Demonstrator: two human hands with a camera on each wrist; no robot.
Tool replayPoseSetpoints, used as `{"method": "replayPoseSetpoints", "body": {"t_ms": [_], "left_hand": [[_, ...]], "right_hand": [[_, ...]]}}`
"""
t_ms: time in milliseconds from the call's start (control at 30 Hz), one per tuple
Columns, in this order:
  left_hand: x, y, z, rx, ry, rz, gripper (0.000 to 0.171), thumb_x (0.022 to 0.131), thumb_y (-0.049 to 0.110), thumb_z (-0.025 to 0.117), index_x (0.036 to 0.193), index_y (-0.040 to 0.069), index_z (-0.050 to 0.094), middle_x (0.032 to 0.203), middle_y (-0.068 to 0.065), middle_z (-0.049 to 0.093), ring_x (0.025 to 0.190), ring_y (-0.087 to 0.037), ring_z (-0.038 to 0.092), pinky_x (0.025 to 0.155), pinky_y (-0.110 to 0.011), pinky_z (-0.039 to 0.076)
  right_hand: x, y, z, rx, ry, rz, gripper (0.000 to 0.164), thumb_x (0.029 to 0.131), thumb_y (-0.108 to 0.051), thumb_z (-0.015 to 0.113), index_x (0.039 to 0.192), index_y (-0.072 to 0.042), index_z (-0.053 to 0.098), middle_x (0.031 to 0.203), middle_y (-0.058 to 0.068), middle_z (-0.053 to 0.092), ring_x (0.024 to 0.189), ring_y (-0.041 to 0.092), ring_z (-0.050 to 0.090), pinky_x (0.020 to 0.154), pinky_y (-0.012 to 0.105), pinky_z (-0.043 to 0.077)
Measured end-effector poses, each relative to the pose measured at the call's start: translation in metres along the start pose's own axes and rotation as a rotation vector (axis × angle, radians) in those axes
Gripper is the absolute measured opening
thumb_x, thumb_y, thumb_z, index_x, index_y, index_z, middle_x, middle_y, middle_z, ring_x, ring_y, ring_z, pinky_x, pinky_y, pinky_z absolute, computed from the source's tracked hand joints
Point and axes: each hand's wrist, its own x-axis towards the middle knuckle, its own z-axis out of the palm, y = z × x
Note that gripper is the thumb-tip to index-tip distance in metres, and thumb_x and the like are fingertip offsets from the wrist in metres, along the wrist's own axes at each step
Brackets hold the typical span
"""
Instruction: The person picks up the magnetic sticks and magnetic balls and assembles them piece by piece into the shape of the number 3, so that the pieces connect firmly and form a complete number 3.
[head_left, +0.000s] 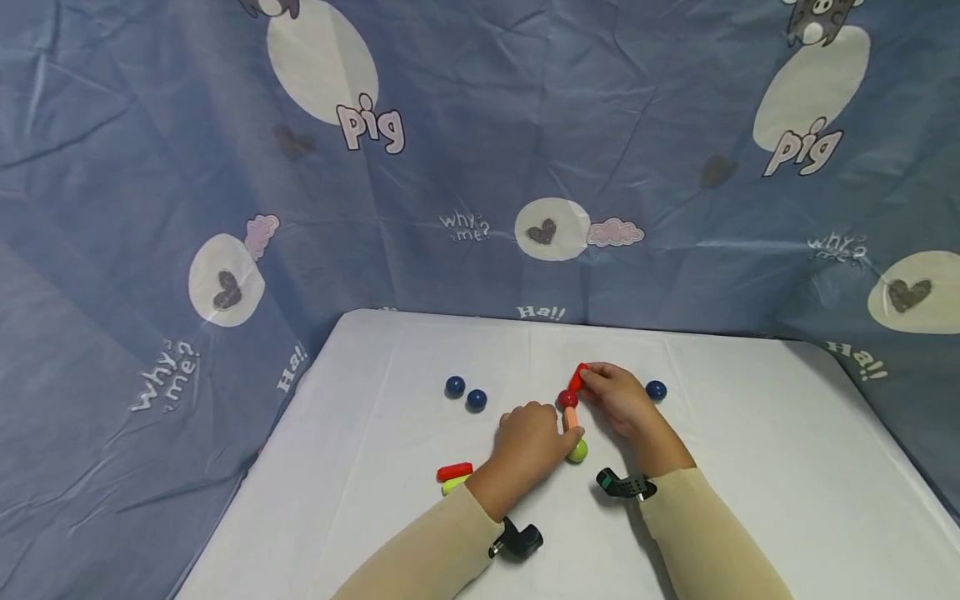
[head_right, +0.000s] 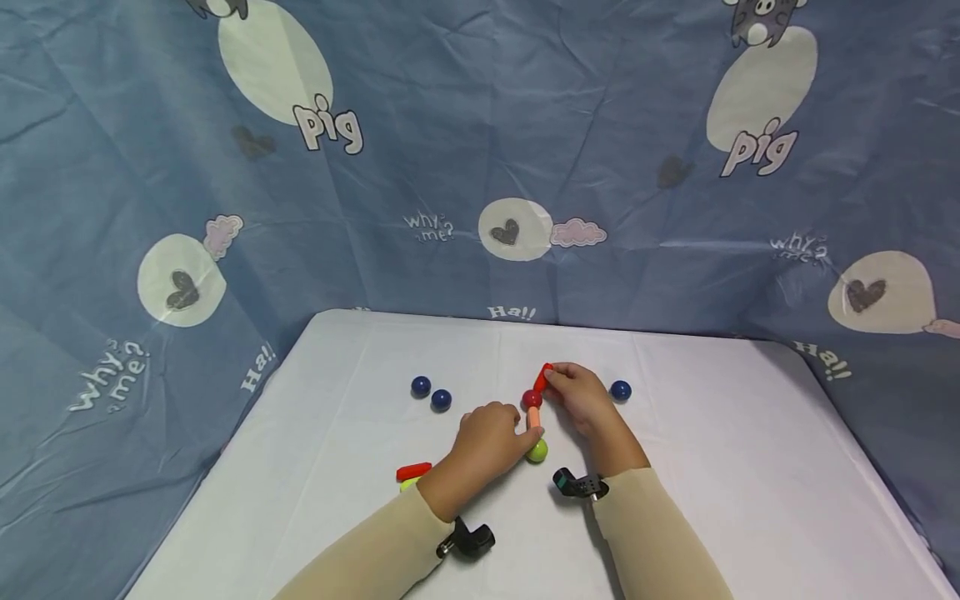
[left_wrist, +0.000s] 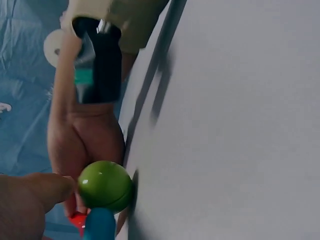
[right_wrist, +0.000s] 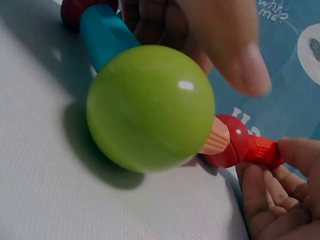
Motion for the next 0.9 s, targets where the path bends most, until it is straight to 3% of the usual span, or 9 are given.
{"method": "replayPoseSetpoints", "body": {"t_ms": [100,200,367,633,900], "left_hand": [[0.007,0.008,0.002,0.009,0.002,-0.044,0.054,0.091,0.067,0.069,0.089,0.013,0.074,0.078,-0.001,0.061,0.076,-0.021,0.060,0.069,-0.037,0.042],[0.010,0.014,0.004,0.026,-0.004,-0.065,0.061,0.088,0.069,0.071,0.100,0.010,0.077,0.084,-0.003,0.061,0.079,-0.021,0.059,0.070,-0.036,0.042],[0.013,0.018,0.006,0.062,0.005,-0.076,0.063,0.085,0.068,0.075,0.104,0.009,0.078,0.089,-0.005,0.063,0.081,-0.022,0.059,0.070,-0.036,0.042],[0.013,0.015,0.008,0.065,0.018,-0.029,0.057,0.086,0.066,0.074,0.106,0.013,0.078,0.094,-0.004,0.065,0.083,-0.024,0.060,0.071,-0.038,0.044],[0.012,0.015,0.004,0.038,0.013,-0.006,0.052,0.087,0.062,0.075,0.108,0.015,0.077,0.094,-0.002,0.065,0.083,-0.023,0.059,0.071,-0.037,0.043]], "right_hand": [[-0.001,0.002,-0.003,0.015,-0.018,0.015,0.044,0.108,-0.019,0.058,0.142,0.008,0.052,0.127,0.012,0.062,0.102,0.010,0.064,0.091,0.019,0.056],[-0.002,0.003,-0.005,0.021,-0.027,0.027,0.045,0.108,-0.019,0.058,0.144,0.007,0.052,0.132,0.015,0.061,0.104,0.011,0.064,0.093,0.020,0.056],[-0.002,0.002,-0.005,0.013,-0.031,0.021,0.045,0.108,-0.019,0.059,0.144,0.008,0.053,0.126,0.012,0.064,0.099,0.008,0.066,0.090,0.019,0.057],[0.005,-0.004,-0.001,-0.078,-0.031,0.036,0.039,0.107,-0.018,0.060,0.133,0.011,0.061,0.106,0.005,0.072,0.091,0.007,0.068,0.081,0.020,0.059],[0.006,-0.009,0.002,-0.119,-0.015,0.055,0.039,0.107,-0.019,0.060,0.134,0.010,0.062,0.109,0.007,0.072,0.089,0.007,0.068,0.079,0.020,0.058]]}}
